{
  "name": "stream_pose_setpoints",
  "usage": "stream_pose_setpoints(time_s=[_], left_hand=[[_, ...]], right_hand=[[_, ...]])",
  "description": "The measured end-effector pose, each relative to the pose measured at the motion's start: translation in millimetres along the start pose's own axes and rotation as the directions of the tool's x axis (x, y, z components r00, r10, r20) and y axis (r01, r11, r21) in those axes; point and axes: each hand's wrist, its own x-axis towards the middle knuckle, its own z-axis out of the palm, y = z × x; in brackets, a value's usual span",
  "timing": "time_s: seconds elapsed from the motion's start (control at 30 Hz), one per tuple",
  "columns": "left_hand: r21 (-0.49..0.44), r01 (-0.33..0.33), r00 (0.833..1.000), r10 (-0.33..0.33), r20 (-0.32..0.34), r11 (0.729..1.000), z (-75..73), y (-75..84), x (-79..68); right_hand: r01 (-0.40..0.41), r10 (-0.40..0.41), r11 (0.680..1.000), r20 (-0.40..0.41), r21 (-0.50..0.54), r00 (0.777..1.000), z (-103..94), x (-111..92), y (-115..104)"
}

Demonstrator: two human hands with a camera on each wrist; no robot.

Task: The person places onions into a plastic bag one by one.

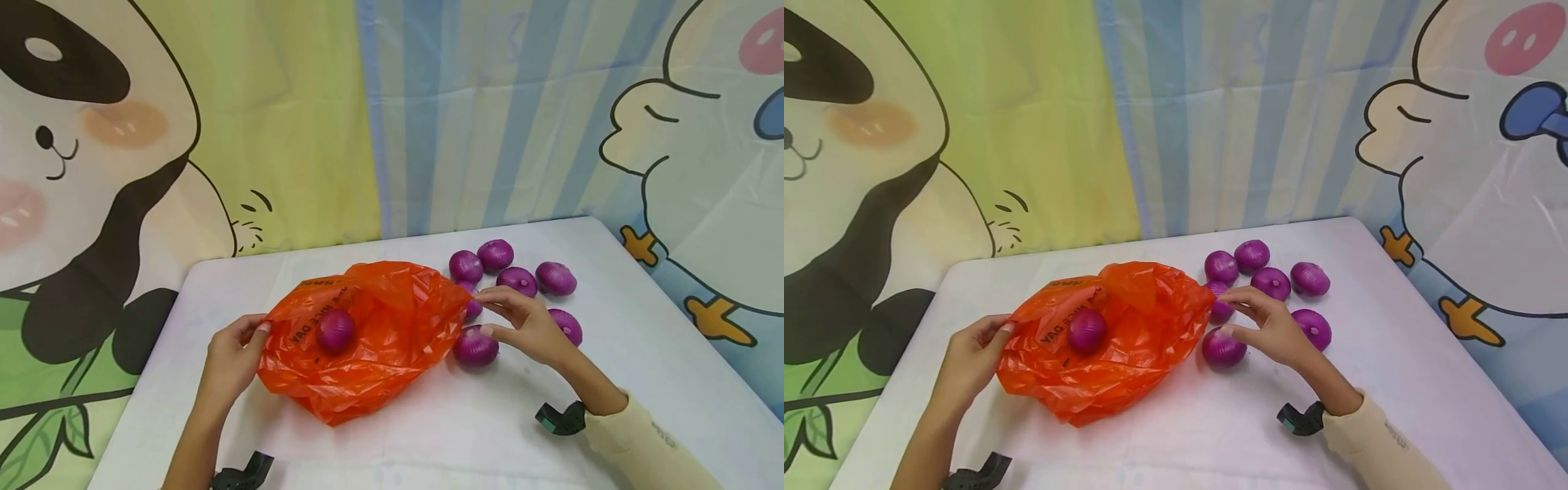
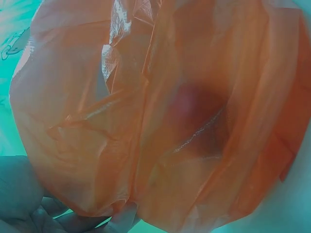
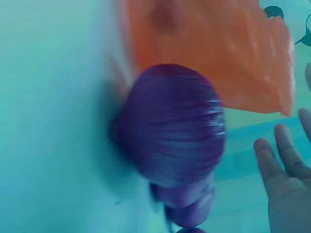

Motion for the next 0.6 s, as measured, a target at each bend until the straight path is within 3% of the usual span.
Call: stream_pose_setpoints(time_s=[0.33, 0.6], left_hand=[[-0.004, -0.003, 1.0, 0.003, -0.003, 1.0, -1.0, 2.0, -0.8], [0.005, -0.001, 1.0, 0.001, -0.012, 1.0, -0.5, 2.1, -1.8]], right_hand=[[-0.115, 0.121, 0.991, 0.094, -0.068, 0.988, -0.2, -13.8, 28.9], [-0.136, 0.173, 0.962, 0.145, -0.237, 0.974, 3.1, -17.9, 36.7]])
